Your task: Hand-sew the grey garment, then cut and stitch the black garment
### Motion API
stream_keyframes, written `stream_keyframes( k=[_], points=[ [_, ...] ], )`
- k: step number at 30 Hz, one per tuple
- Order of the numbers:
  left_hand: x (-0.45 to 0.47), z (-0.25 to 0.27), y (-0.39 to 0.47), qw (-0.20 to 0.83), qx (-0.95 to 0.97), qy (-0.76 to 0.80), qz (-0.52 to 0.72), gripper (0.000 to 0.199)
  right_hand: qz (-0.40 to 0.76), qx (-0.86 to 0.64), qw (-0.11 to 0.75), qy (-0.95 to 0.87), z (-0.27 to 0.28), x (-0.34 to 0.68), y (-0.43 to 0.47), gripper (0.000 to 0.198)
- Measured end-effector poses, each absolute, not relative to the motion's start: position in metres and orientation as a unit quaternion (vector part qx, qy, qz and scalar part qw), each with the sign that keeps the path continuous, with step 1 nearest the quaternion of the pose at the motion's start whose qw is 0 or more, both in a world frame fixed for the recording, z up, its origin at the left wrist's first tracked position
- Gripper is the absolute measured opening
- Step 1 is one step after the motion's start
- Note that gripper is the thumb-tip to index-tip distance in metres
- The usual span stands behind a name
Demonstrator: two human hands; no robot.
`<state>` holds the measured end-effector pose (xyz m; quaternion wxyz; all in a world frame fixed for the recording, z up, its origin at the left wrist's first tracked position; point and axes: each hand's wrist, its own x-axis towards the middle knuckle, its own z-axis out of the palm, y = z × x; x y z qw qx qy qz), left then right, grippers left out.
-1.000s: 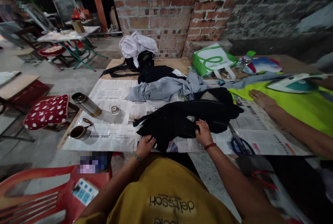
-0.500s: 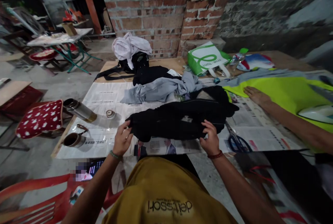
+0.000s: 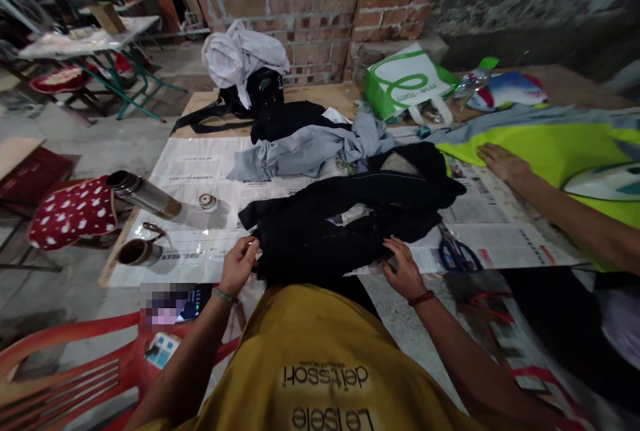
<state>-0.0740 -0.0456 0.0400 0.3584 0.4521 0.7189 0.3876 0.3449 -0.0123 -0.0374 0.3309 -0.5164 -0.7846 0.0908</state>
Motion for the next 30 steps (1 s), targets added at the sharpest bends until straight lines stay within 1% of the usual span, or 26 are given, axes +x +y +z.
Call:
stream_keyframes(
  k=[3,6,8,10,13,15,17,19,21,26,30],
  points=[
    [-0.058,0.034,-0.034,0.411,0.406,0.720,0.384,0.055,0.093,-0.548,0.356,-0.751,-0.021,0.341,-0.017,0.044],
    [-0.049,0.029,-0.031,0.434,0.382,0.708,0.404,0.061,0.076,-0.574,0.384,-0.719,0.002,0.330,-0.011,0.036],
    [-0.048,0.031,-0.032,0.454,0.367,0.692,0.423,0.067,0.082,-0.567,0.373,-0.730,0.016,0.319,0.001,0.030],
    [-0.050,0.036,-0.035,0.469,0.356,0.677,0.441,0.069,0.106,-0.549,0.324,-0.763,0.025,0.308,0.017,0.030],
    [-0.055,0.043,-0.041,0.468,0.337,0.672,0.464,0.066,0.139,-0.519,0.200,-0.820,0.028,0.297,0.036,0.035],
    [-0.058,0.046,-0.045,0.467,0.317,0.684,0.461,0.063,0.141,-0.511,0.132,-0.837,0.024,0.293,0.039,0.036],
    [-0.058,0.046,-0.049,0.481,0.301,0.701,0.432,0.063,0.133,-0.517,0.106,-0.839,0.018,0.292,0.036,0.029],
    [-0.055,0.046,-0.051,0.500,0.302,0.712,0.391,0.063,0.126,-0.524,0.118,-0.834,0.011,0.293,0.028,0.020],
    [-0.051,0.046,-0.051,0.509,0.316,0.713,0.365,0.064,0.124,-0.526,0.156,-0.827,0.005,0.296,0.020,0.015],
    [-0.049,0.044,-0.050,0.535,0.331,0.673,0.389,0.063,0.140,-0.529,0.283,-0.788,-0.004,0.307,0.004,0.021],
    [-0.053,0.045,-0.054,0.571,0.358,0.632,0.383,0.054,0.144,-0.587,0.343,-0.719,-0.007,0.314,-0.002,0.023]
  ],
)
